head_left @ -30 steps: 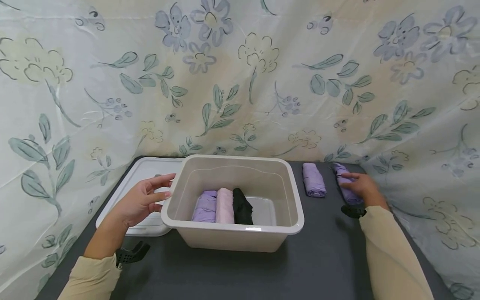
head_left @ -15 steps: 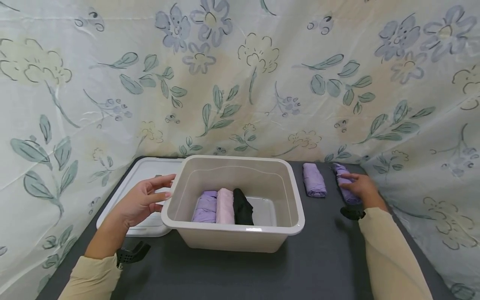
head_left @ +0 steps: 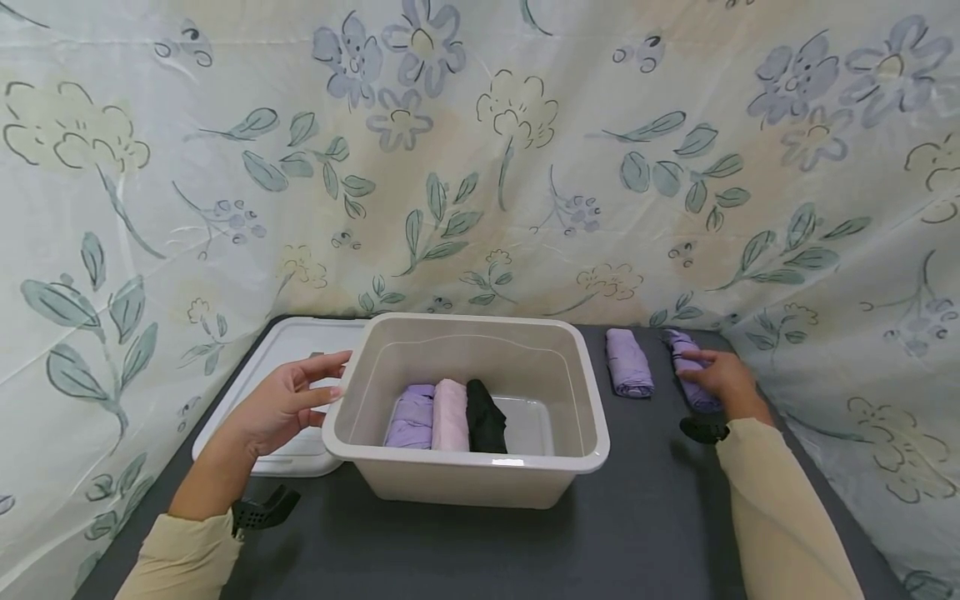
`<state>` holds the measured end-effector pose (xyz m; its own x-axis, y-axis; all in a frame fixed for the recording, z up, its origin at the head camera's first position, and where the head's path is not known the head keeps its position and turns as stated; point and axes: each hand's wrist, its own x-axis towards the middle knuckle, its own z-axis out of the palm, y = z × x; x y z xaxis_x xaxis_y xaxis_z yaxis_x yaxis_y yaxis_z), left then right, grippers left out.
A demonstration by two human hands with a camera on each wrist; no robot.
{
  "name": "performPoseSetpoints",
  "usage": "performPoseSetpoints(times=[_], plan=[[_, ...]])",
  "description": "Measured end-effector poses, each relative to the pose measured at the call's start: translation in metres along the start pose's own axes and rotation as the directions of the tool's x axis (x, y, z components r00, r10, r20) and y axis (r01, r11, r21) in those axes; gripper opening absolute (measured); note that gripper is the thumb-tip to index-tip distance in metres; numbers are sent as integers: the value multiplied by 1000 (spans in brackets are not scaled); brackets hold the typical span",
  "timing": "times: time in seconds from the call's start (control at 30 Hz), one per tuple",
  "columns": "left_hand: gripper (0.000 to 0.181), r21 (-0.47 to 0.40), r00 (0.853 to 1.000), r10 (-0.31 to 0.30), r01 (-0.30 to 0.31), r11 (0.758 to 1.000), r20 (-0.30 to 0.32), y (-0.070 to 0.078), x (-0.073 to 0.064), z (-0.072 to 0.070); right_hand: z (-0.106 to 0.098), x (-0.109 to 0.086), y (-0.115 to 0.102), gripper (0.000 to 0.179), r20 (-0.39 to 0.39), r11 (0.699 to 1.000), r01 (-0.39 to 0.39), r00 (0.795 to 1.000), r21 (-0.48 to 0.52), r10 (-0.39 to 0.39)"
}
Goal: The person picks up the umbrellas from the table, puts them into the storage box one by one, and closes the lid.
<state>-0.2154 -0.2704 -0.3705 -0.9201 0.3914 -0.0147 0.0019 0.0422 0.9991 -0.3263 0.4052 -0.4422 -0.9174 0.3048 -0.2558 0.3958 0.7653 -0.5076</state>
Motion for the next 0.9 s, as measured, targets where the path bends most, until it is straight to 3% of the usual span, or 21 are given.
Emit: performPoseSetpoints(times=[0.3,0.57,0.9], plan=[[59,-7,1000,2,-2,1000,9,0,-2,-1,3,-1,-2,65,5,1000,-21,1000,-9,21],[59,5,1000,6,-6,1000,6,0,-2,0,7,-2,-3,63,-38,998,-31,999,-51,29],[61,3,1000,0,0,1000,10,1,-1,2,11,1,-5,69,-102,990,41,993,-139,-55]])
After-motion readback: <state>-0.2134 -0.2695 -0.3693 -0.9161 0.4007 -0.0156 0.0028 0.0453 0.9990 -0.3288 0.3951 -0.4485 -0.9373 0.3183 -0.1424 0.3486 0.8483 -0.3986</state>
